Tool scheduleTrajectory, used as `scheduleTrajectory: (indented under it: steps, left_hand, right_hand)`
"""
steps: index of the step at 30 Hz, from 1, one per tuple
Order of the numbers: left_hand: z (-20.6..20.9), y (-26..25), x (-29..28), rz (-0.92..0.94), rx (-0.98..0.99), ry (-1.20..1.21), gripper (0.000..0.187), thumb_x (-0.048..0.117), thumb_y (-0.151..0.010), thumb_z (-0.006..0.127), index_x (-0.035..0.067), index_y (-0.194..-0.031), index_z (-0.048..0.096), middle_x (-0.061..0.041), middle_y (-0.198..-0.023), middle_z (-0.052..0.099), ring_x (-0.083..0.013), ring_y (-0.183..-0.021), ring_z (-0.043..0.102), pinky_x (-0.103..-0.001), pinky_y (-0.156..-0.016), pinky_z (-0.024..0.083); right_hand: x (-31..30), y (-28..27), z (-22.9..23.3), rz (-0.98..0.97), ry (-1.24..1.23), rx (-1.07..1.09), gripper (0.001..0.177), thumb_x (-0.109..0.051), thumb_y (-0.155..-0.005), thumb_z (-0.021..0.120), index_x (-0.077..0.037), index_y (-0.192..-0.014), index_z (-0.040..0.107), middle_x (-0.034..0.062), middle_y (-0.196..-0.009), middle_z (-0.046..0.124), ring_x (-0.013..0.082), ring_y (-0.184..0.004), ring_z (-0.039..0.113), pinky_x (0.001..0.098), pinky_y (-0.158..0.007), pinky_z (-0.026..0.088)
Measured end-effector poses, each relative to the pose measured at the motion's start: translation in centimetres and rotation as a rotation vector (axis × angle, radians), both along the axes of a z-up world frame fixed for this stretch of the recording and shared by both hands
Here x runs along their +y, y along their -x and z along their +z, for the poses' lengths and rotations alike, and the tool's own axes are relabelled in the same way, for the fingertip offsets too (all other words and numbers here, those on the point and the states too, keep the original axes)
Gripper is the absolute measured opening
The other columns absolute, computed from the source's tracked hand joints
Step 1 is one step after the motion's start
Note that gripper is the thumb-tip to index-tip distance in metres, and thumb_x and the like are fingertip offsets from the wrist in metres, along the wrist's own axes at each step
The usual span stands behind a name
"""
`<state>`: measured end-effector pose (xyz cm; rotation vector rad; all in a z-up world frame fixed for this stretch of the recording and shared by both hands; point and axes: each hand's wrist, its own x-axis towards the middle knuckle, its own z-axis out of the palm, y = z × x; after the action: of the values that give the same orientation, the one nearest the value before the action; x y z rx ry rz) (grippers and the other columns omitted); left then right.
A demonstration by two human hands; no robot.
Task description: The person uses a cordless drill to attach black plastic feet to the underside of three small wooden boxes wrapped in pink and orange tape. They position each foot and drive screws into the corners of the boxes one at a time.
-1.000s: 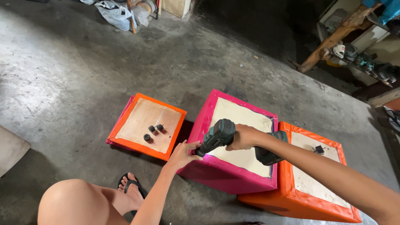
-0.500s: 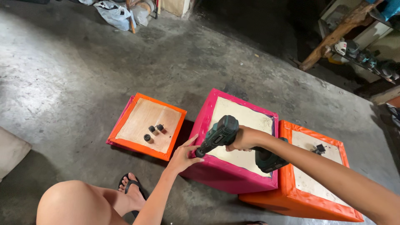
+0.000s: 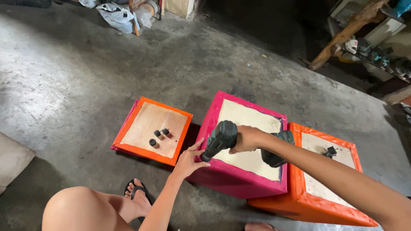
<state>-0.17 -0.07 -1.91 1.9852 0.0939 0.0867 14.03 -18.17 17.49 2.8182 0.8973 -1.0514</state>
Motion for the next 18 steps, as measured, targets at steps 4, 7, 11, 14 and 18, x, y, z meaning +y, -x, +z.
scheduleTrajectory:
  steps: [4, 7, 11, 14, 18]
  left_hand:
    - [-0.1, 0.0, 0.0, 0.003, 0.000, 0.002, 0.064, 0.030, -0.065, 0.091, 0.009, -0.123, 0.073, 0.010, -0.161, 0.041, -0.0258, -0.127, 0.062, -0.040, -0.101, 0.052]
    - [0.2, 0.2, -0.4, 0.005, -0.019, 0.005, 0.064, 0.031, -0.066, 0.091, 0.009, -0.123, 0.073, 0.010, -0.161, 0.042, -0.0257, -0.124, 0.065, -0.039, -0.099, 0.053]
    - [0.9, 0.6, -0.1, 0.021, 0.011, 0.000, 0.065, 0.033, -0.065, 0.090, 0.014, -0.124, 0.074, 0.010, -0.160, 0.043, -0.0262, -0.120, 0.066, -0.039, -0.097, 0.054]
    - [1.3, 0.6, 0.0, 0.007, 0.032, -0.030, 0.069, 0.039, -0.064, 0.088, 0.017, -0.127, 0.072, 0.009, -0.162, 0.045, -0.0268, -0.116, 0.070, -0.038, -0.096, 0.055]
    - [-0.7, 1.6, 0.9, 0.038, -0.234, -0.215, 0.110, 0.051, -0.059, 0.093, 0.011, -0.149, 0.043, -0.011, -0.144, 0.055, -0.0428, -0.123, 0.059, -0.051, -0.099, 0.047]
  right_hand:
    - [-0.1, 0.3, 0.1, -0.043, -0.012, 0.007, 0.048, -0.036, -0.071, 0.087, -0.017, -0.112, 0.071, 0.0091, -0.082, 0.076, 0.0216, -0.063, 0.070, 0.0354, -0.059, 0.059]
    - [-0.8, -0.1, 0.0, 0.230, -0.215, -0.113, 0.048, -0.036, -0.067, 0.093, -0.016, -0.107, 0.075, 0.0074, -0.084, 0.076, 0.0209, -0.069, 0.068, 0.0370, -0.060, 0.056]
    - [-0.3, -0.8, -1.0, -0.058, -0.009, 0.023, 0.048, -0.033, -0.071, 0.087, -0.015, -0.112, 0.072, 0.0077, -0.084, 0.075, 0.0207, -0.063, 0.070, 0.0360, -0.058, 0.060]
    - [-0.8, -1.3, -1.6, -0.089, 0.004, 0.047, 0.045, -0.034, -0.073, 0.088, -0.012, -0.110, 0.074, 0.0128, -0.082, 0.075, 0.0207, -0.061, 0.069, 0.0358, -0.059, 0.059]
    - [-3.1, -1.3, -2.0, 0.010, -0.164, 0.091, 0.044, -0.035, -0.073, 0.089, -0.013, -0.108, 0.074, 0.0090, -0.082, 0.075, 0.0203, -0.068, 0.069, 0.0365, -0.065, 0.058]
